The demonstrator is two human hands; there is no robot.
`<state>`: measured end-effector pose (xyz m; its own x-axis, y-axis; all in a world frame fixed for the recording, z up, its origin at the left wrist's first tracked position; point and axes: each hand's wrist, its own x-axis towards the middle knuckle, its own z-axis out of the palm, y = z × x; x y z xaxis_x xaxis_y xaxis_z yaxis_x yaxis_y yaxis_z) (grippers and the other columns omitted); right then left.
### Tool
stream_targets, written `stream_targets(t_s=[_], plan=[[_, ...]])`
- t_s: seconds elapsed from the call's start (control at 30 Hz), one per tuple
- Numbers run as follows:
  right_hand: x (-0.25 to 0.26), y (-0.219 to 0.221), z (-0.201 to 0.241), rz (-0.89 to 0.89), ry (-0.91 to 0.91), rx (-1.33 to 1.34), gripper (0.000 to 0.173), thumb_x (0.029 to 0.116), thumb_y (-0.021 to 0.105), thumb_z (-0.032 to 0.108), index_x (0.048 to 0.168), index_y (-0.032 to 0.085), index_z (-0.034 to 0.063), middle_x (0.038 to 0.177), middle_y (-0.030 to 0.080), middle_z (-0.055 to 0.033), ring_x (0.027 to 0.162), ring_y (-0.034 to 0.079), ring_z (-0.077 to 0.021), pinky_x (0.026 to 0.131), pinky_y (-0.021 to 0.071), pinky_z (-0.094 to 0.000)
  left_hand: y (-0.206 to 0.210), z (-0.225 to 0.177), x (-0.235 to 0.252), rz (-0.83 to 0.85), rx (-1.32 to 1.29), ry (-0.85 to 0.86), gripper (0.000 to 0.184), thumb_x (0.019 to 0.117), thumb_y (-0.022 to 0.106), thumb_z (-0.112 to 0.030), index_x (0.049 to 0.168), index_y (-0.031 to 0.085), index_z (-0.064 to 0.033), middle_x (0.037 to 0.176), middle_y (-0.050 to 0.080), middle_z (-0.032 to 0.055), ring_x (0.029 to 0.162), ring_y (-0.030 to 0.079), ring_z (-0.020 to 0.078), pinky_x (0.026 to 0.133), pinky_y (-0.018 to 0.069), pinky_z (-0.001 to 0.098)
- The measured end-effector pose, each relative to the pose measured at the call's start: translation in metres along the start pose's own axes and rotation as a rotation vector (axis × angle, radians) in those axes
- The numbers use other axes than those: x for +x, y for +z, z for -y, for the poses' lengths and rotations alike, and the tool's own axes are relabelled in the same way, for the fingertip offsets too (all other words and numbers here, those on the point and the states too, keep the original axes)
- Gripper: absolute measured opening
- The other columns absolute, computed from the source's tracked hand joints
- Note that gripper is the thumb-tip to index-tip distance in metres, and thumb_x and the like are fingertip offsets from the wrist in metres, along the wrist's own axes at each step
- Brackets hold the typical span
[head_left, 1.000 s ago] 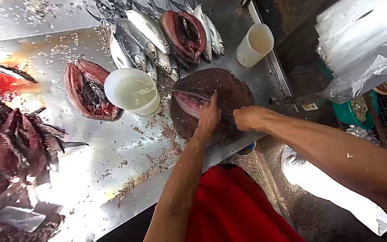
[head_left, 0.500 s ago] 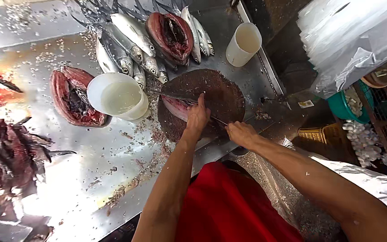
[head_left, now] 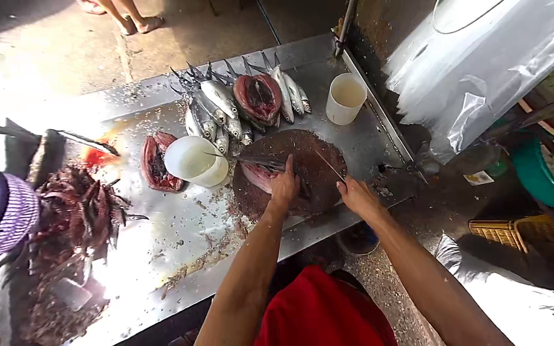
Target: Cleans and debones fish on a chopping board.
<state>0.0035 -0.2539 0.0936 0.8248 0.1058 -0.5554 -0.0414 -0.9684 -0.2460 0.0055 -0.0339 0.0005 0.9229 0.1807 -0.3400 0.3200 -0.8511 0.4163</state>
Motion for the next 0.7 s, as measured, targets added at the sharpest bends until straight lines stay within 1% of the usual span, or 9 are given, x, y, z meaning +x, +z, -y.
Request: stream_targets(t_s=[0.1, 0.2, 0.27, 0.37, 0.43, 0.5, 0.57, 0.63, 0.7], plan=[[0.056, 0.025, 0.002, -0.140, 0.010, 0.002, 0.045, 0.1094, 0.044, 0.036, 0.140, 0.055, 0.0050, 0.135, 0.059, -0.0245, 0.118, 0.064, -0.0416, 0.095, 0.0538, -0.0575, 0.003, -0.017, -0.003, -0.001, 0.048, -0.049, 0.072, 0.1017, 0.050, -0.026, 0.165, 0.017, -0.0242, 0.102, 0.073, 0.0237, 0.104, 0.069, 0.0444, 0.101, 0.0459, 0.0620], [0.074, 0.053, 0.006, -0.215, -0.060, -0.054, 0.048, 0.1033, 0.055, 0.026, 0.147, 0.052, 0.0061, 0.149, 0.048, -0.0263, 0.134, 0.051, -0.0448, 0.100, 0.0490, -0.0605, 0.009, -0.017, -0.010, -0.041, -0.036, -0.073, 0.072, 0.1018, 0.049, -0.024, 0.165, 0.016, -0.0203, 0.102, 0.072, 0.0244, 0.100, 0.069, 0.0445, 0.095, 0.0505, 0.0610], [0.064, 0.060, 0.018, -0.226, -0.166, -0.029, 0.044, 0.1016, 0.057, 0.031, 0.138, 0.061, 0.0061, 0.144, 0.051, -0.0250, 0.136, 0.047, -0.0433, 0.102, 0.0447, -0.0605, 0.006, -0.013, -0.009, -0.049, -0.096, -0.082, 0.072, 0.1018, 0.050, -0.024, 0.165, 0.015, -0.0197, 0.103, 0.073, 0.0235, 0.098, 0.071, 0.0433, 0.093, 0.0524, 0.0605], [0.056, 0.072, 0.033, -0.027, -0.277, 0.250, 0.045, 0.1042, 0.056, 0.037, 0.130, 0.067, 0.0010, 0.133, 0.063, -0.0217, 0.129, 0.058, -0.0339, 0.112, 0.0445, -0.0482, 0.005, -0.006, -0.010, -0.038, -0.239, -0.073, 0.077, 0.1017, 0.053, -0.021, 0.166, 0.011, -0.0170, 0.095, 0.072, 0.0237, 0.089, 0.071, 0.0437, 0.085, 0.0545, 0.0616], [0.061, 0.079, 0.041, 0.049, -0.264, 0.351, 0.042, 0.1034, 0.059, 0.036, 0.123, 0.069, 0.0002, 0.123, 0.069, -0.0199, 0.120, 0.064, -0.0313, 0.109, 0.0474, -0.0481, 0.006, 0.004, -0.014, -0.080, -0.308, -0.009, 0.077, 0.1008, 0.053, -0.018, 0.165, 0.011, -0.0138, 0.086, 0.071, 0.0199, 0.079, 0.071, 0.0392, 0.078, 0.0566, 0.0586], [0.062, 0.083, 0.043, 0.071, -0.239, 0.381, 0.039, 0.1028, 0.061, 0.035, 0.119, 0.070, 0.0006, 0.116, 0.071, -0.0192, 0.115, 0.066, -0.0310, 0.106, 0.0489, -0.0496, 0.009, 0.013, -0.021, -0.116, -0.362, 0.074, 0.075, 0.1006, 0.051, -0.017, 0.165, 0.013, -0.0124, 0.081, 0.067, 0.0149, 0.076, 0.068, 0.0333, 0.077, 0.0570, 0.0539], [0.065, 0.081, 0.043, 0.077, -0.232, 0.372, 0.039, 0.1031, 0.061, 0.035, 0.119, 0.070, 0.0010, 0.116, 0.071, -0.0192, 0.114, 0.066, -0.0310, 0.105, 0.0493, -0.0498, 0.010, 0.021, -0.025, -0.185, -0.382, 0.131, 0.068, 0.1001, 0.052, -0.016, 0.162, 0.026, -0.0112, 0.089, 0.069, 0.0138, 0.088, 0.068, 0.0320, 0.086, 0.0557, 0.0521], [0.063, 0.083, 0.042, 0.080, -0.247, 0.348, 0.040, 0.1020, 0.062, 0.036, 0.121, 0.069, 0.0017, 0.116, 0.070, -0.0192, 0.114, 0.066, -0.0310, 0.104, 0.0496, -0.0498, 0.009, 0.030, -0.036, -0.326, -0.350, 0.146, 0.054, 0.0983, 0.055, -0.016, 0.151, 0.049, -0.0106, 0.105, 0.071, 0.0140, 0.104, 0.066, 0.0328, 0.097, 0.0510, 0.0536], [0.063, 0.083, 0.044, 0.082, -0.315, 0.310, 0.046, 0.1004, 0.064, 0.035, 0.132, 0.064, 0.0007, 0.128, 0.065, -0.0204, 0.124, 0.061, -0.0314, 0.110, 0.0465, -0.0475, -0.003, 0.035, -0.037, -0.451, -0.268, 0.145, 0.043, 0.0960, 0.057, -0.019, 0.138, 0.063, -0.0119, 0.116, 0.069, 0.0152, 0.113, 0.062, 0.0360, 0.096, 0.0480, 0.0572]])
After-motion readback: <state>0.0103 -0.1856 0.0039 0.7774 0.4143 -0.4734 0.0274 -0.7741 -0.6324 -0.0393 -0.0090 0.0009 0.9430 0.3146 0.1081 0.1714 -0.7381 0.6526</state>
